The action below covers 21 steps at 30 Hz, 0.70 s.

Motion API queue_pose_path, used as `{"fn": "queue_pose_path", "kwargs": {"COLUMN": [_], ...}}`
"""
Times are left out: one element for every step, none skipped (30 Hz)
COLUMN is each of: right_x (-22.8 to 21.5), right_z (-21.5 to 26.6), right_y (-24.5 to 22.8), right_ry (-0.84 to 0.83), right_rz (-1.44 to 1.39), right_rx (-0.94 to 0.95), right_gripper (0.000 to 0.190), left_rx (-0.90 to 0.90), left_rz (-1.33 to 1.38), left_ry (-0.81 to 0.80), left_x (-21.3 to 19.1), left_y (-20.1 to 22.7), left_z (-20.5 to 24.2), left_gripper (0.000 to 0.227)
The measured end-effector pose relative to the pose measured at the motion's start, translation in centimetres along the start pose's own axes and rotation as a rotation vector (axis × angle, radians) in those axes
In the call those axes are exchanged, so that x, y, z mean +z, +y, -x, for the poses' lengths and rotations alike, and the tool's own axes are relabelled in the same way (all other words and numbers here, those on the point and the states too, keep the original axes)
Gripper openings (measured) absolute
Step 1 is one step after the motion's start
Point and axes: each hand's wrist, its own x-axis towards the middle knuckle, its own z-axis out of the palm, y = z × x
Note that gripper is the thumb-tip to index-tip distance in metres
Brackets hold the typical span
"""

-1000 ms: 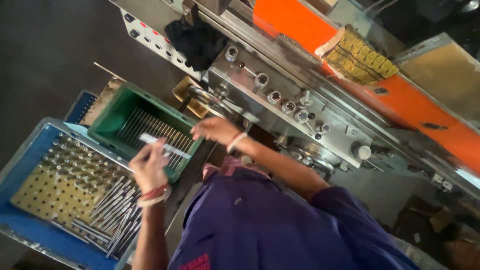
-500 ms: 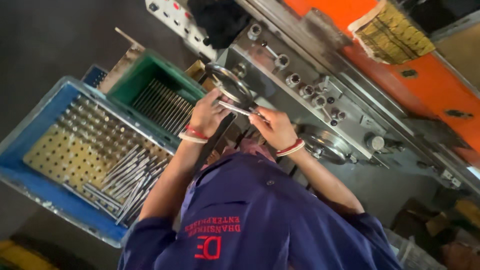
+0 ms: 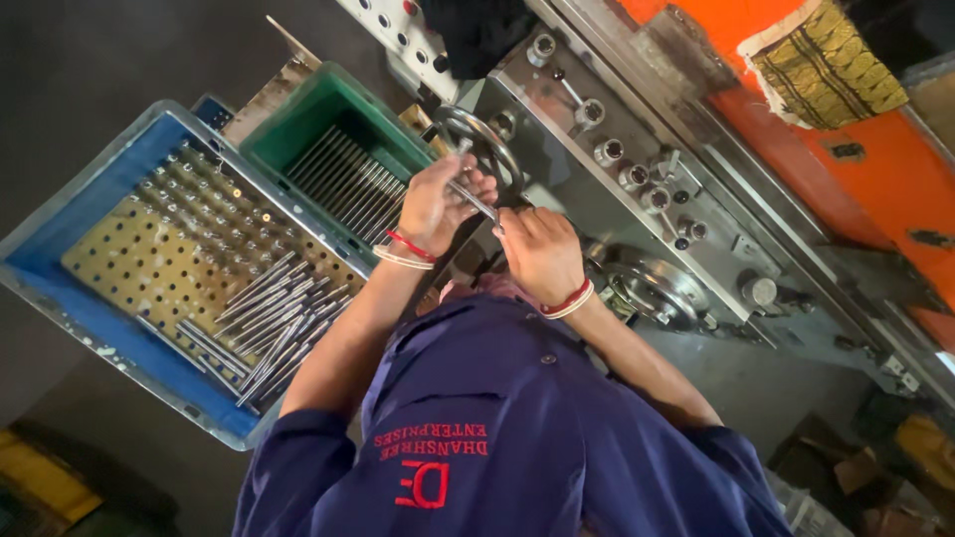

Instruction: The person repeatedly picks metal rods from a tray, inserts them into a machine, and turns a wheel to process each rod. The processed rods are placed into a green bin. This cycle is repeated continuously.

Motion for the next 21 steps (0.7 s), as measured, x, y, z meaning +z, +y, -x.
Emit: {"fn": "queue_pose_path", "kwargs": {"right_x": [-0.2, -0.3, -0.4, -0.3, -0.3, -0.3, -0.2, -0.2, -0.3, -0.4, -0.5, -0.9, -1.2, -1.5, -1.8, -2.2, -2.5, -2.6, -2.7, -2.8, -2.9], "right_z": [-0.1, -0.2, -0.2, -0.1, -0.1, 0.0, 0.1, 0.2, 0.2, 0.3, 0.5, 0.6, 0.6, 0.6, 0.4, 0.3, 0.0, -0.2, -0.4, -0.6, -0.8], "right_y": [-0.1, -0.1, -0.3, -0.4, -0.5, -0.7, -0.8, -0.9, -0.7, -0.4, -0.3, 0.3, 1.0, 1.6, 2.4, 2.9, 3.5, 3.7, 3.7, 3.8, 3.8], "right_ry": [-0.005, -0.009, -0.008, -0.005, 0.000, -0.011, -0.023, -0.035, -0.098, -0.163, -0.235, -0.250, -0.260, -0.270, -0.280, -0.290, -0.298, -0.251, -0.205, -0.160, -0.122], "right_rz": [0.033, 0.066, 0.005, -0.057, -0.117, -0.148, -0.179, -0.209, -0.297, -0.385, -0.476, -0.575, -0.677, -0.778, -0.766, -0.754, -0.740, -0.659, -0.578, -0.496, -0.417], "right_rx": [-0.007, -0.013, 0.011, 0.035, 0.058, 0.070, 0.079, 0.088, 0.215, 0.341, 0.469, 0.451, 0.433, 0.414, 0.347, 0.281, 0.213, 0.156, 0.102, 0.047, -0.029], "right_gripper": [0.017, 0.018, 0.018, 0.018, 0.019, 0.023, 0.026, 0.030, 0.028, 0.026, 0.024, 0.019, 0.017, 0.020, 0.018, 0.016, 0.015, 0.011, 0.009, 0.011, 0.012], "left_rx": [-0.013, -0.033, -0.057, -0.080, -0.010, 0.060, 0.130, 0.240, 0.352, 0.463, 0.615, 0.766, 0.915, 0.918, 0.920, 0.922, 0.871, 0.820, 0.768, 0.721, 0.674], "left_rz": [-0.100, -0.111, -0.121, -0.132, -0.107, -0.082, -0.055, -0.197, -0.337, -0.477, -0.636, -0.797, -0.962, -1.018, -1.074, -1.131, -1.116, -1.102, -1.086, -1.090, -1.093], "left_ry": [-0.007, -0.022, -0.035, -0.048, -0.040, -0.031, -0.022, 0.023, 0.072, 0.121, 0.104, 0.083, 0.057, 0.053, 0.048, 0.042, 0.042, 0.041, 0.041, 0.034, 0.029], "left_x": [0.1, 0.3, 0.4, 0.8, 1.2, 1.9, 2.6, 3.2, 3.8, 4.3, 4.5, 4.7, 4.7, 4.9, 5.0, 5.2, 5.4, 5.5, 5.7, 5.6, 5.6], "left_y": [0.3, 0.6, 0.7, 0.6, 0.5, 0.1, -0.3, -0.5, -0.8, -0.7, -0.6, -0.4, 0.1, 0.4, 0.8, 1.1, 1.4, 1.7, 1.7, 1.9, 1.9], "left_z": [0.1, 0.1, 0.2, 0.3, 0.4, 0.5, 0.7, 1.0, 1.3, 1.7, 2.3, 3.0, 3.5, 4.0, 4.4, 4.7, 4.9, 5.0, 5.0, 5.0, 4.9], "left_gripper": [0.031, 0.032, 0.033, 0.034, 0.032, 0.030, 0.027, 0.025, 0.024, 0.023, 0.024, 0.026, 0.028, 0.025, 0.022, 0.021, 0.022, 0.025, 0.029, 0.031, 0.034]}}
